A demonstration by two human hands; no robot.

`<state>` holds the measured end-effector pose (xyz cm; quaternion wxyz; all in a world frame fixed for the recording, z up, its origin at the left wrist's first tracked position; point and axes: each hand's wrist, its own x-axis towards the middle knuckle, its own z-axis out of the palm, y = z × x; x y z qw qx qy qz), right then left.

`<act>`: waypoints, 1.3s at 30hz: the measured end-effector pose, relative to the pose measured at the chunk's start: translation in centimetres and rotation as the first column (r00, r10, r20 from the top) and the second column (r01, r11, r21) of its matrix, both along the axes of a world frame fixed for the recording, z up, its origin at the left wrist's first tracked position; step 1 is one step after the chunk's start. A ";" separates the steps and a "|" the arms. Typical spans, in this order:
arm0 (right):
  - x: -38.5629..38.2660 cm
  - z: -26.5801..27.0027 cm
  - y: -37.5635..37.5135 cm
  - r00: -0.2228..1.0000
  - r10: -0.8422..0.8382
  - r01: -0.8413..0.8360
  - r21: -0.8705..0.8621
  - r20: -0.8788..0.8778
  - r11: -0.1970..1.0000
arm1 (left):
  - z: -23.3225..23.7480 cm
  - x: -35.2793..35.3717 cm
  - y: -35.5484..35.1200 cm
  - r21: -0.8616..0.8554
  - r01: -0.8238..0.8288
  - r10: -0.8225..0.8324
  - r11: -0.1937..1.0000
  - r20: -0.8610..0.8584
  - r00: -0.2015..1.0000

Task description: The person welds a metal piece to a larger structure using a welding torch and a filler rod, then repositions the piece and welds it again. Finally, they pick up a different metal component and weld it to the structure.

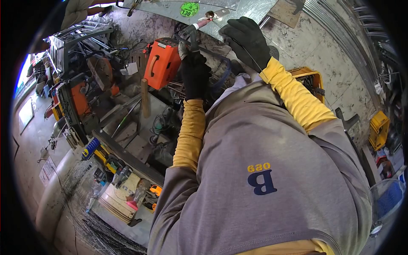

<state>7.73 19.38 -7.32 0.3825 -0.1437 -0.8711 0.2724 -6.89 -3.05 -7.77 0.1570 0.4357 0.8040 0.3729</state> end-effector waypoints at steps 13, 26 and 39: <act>0.2 -0.7 -1.1 0.999 -0.021 0.022 0.023 -0.028 0.999 | 3.3 3.0 1.5 -0.077 -0.339 0.345 0.938 0.338 0.876; 0.3 -2.0 0.0 0.999 -0.009 0.010 0.039 -0.037 0.999 | 3.4 3.3 3.2 -0.016 -0.350 0.350 0.937 0.026 0.936; 3.1 4.7 5.6 0.996 -0.084 0.073 -0.626 0.012 0.776 | 0.3 -1.2 -2.1 0.010 -0.461 0.368 0.887 0.589 0.720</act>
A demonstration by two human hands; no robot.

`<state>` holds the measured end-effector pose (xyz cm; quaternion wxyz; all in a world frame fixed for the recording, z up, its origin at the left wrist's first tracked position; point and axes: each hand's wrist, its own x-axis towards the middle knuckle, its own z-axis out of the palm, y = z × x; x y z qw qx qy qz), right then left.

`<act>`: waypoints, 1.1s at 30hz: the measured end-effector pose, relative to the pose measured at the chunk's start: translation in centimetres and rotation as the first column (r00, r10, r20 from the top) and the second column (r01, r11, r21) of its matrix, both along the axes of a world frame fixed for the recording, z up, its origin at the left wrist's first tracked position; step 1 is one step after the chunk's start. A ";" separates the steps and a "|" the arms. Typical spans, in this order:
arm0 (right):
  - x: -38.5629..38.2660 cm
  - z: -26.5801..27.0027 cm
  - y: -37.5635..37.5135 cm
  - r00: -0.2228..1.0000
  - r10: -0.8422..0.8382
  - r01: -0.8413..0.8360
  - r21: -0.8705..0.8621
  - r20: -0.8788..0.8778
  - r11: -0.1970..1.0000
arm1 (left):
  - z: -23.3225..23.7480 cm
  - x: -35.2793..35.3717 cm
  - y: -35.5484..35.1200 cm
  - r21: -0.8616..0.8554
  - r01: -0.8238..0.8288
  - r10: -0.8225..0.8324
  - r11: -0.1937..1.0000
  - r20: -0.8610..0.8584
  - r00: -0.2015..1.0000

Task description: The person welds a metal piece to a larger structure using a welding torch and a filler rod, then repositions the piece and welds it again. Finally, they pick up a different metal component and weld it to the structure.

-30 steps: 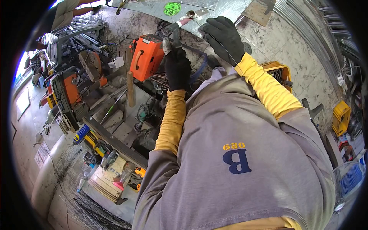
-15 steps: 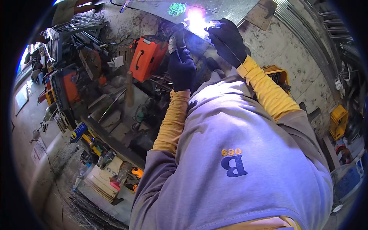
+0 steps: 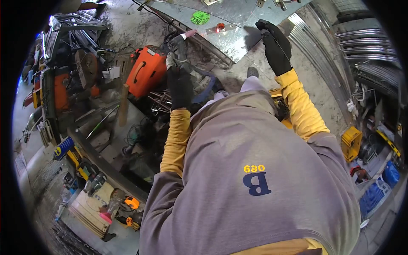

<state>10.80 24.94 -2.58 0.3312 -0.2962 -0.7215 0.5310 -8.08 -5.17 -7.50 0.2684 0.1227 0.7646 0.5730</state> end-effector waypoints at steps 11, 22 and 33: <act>-7.5 -1.0 1.2 0.972 0.230 -0.234 -0.117 -0.042 0.965 | 5.6 1.5 1.2 -0.037 0.138 -0.132 0.990 0.144 0.981; -7.8 -0.1 -3.3 0.931 0.175 -0.252 0.218 0.321 0.943 | 1.0 -3.2 4.4 -0.155 0.251 -0.278 0.956 -0.192 0.941; -2.0 1.3 -2.6 0.983 0.175 -0.186 -0.286 -0.062 0.940 | 5.8 -2.3 4.6 0.021 0.097 -0.098 0.995 0.043 0.994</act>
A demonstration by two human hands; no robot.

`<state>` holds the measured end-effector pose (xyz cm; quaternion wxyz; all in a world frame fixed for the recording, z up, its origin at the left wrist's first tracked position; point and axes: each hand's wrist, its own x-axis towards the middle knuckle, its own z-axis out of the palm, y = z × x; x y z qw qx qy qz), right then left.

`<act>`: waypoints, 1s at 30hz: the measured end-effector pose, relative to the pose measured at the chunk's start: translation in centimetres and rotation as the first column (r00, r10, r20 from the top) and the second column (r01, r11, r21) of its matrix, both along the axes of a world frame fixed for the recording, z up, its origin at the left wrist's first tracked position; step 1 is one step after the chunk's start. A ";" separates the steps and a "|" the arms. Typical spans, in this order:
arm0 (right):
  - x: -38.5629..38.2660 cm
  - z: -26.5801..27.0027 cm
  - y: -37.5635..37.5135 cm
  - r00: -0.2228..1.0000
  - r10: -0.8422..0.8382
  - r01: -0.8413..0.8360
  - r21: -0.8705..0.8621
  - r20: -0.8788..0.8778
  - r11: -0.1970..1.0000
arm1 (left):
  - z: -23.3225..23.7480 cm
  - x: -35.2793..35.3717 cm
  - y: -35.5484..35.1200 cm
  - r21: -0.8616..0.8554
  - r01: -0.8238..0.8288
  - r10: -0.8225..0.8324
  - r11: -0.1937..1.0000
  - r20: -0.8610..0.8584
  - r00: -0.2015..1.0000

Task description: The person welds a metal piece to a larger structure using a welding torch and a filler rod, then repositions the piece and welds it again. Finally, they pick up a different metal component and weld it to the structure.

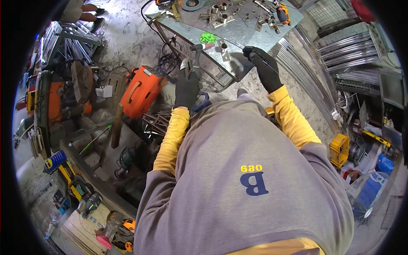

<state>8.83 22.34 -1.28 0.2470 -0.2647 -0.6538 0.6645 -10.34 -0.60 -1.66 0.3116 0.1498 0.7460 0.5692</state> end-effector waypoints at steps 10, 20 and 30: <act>-0.8 -0.3 3.3 0.883 0.365 -0.417 0.849 0.294 0.325 | -1.4 3.2 -0.1 -0.063 -0.145 0.152 0.987 0.121 0.981; -1.9 -1.5 6.4 0.780 0.542 -0.467 0.867 0.312 0.173 | -1.5 11.7 2.8 -0.086 -0.457 0.464 0.885 0.228 0.856; -1.4 -3.3 7.2 0.818 0.549 -0.345 0.910 0.173 0.228 | 0.8 15.0 5.6 0.036 -0.509 0.471 0.860 0.328 0.819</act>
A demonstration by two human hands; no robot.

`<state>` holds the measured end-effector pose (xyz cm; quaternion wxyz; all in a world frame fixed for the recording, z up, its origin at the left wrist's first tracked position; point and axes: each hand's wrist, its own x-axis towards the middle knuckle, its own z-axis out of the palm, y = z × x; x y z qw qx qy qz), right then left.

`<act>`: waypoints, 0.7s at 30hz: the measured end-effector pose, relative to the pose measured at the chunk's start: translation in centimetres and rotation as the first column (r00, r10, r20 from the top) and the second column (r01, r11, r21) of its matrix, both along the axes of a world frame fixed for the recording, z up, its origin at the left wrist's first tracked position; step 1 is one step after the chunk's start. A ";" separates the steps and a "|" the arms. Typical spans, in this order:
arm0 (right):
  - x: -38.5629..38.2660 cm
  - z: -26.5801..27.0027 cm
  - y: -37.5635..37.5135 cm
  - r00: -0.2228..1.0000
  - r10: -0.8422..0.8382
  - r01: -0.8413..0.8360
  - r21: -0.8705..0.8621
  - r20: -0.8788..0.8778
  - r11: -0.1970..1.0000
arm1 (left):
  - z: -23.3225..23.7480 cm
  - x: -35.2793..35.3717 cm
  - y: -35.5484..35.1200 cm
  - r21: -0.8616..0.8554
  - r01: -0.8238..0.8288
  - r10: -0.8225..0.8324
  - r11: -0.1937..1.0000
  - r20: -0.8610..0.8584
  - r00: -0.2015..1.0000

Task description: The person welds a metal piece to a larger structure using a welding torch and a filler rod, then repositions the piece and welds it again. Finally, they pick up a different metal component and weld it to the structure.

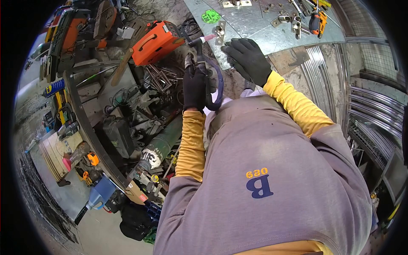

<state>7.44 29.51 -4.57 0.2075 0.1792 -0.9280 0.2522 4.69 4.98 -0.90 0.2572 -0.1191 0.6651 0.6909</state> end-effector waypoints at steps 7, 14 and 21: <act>0.3 -0.2 0.1 0.998 0.022 -0.019 -0.049 0.058 0.999 | 2.0 0.6 1.8 -0.068 -0.047 0.049 0.997 0.029 0.998; 0.2 -0.1 0.3 0.997 0.029 -0.021 -0.104 0.074 0.994 | 1.6 0.3 1.9 -0.058 -0.072 0.076 0.996 0.070 0.995; 0.2 -0.5 0.3 0.997 0.026 -0.018 -0.120 0.068 0.993 | 1.8 0.7 2.4 -0.145 -0.062 0.067 0.988 0.034 0.997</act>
